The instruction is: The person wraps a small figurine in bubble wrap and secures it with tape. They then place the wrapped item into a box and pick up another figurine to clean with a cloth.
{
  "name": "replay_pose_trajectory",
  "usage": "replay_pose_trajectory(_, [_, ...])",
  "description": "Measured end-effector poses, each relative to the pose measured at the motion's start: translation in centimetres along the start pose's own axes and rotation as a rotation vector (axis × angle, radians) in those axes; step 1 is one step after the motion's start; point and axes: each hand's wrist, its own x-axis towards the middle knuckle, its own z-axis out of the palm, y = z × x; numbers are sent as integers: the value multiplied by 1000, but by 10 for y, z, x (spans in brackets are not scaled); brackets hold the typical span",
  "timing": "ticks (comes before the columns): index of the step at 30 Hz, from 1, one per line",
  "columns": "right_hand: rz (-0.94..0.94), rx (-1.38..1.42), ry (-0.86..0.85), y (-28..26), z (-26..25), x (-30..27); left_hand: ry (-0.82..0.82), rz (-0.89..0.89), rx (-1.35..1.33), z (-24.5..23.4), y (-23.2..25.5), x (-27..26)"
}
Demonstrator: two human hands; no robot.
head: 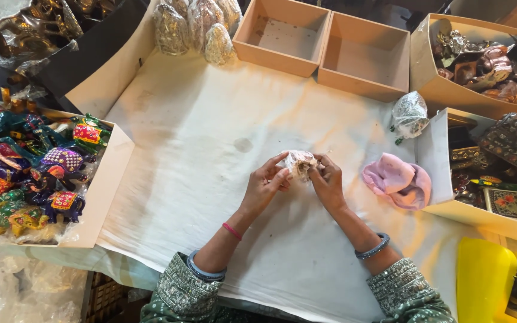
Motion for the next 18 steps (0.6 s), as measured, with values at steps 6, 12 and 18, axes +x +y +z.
replay_pose_trajectory(6, [-47,-28,-24,-4,3,-4,81,122,205,4,14,-4])
replay_pose_trajectory(12, [-200,-245,5,-39,17,-12,153,156,364,7,3,-3])
replay_pose_trajectory(18, [-265,-135,-159,-43,13,-11,180,141,313,3,-4,-1])
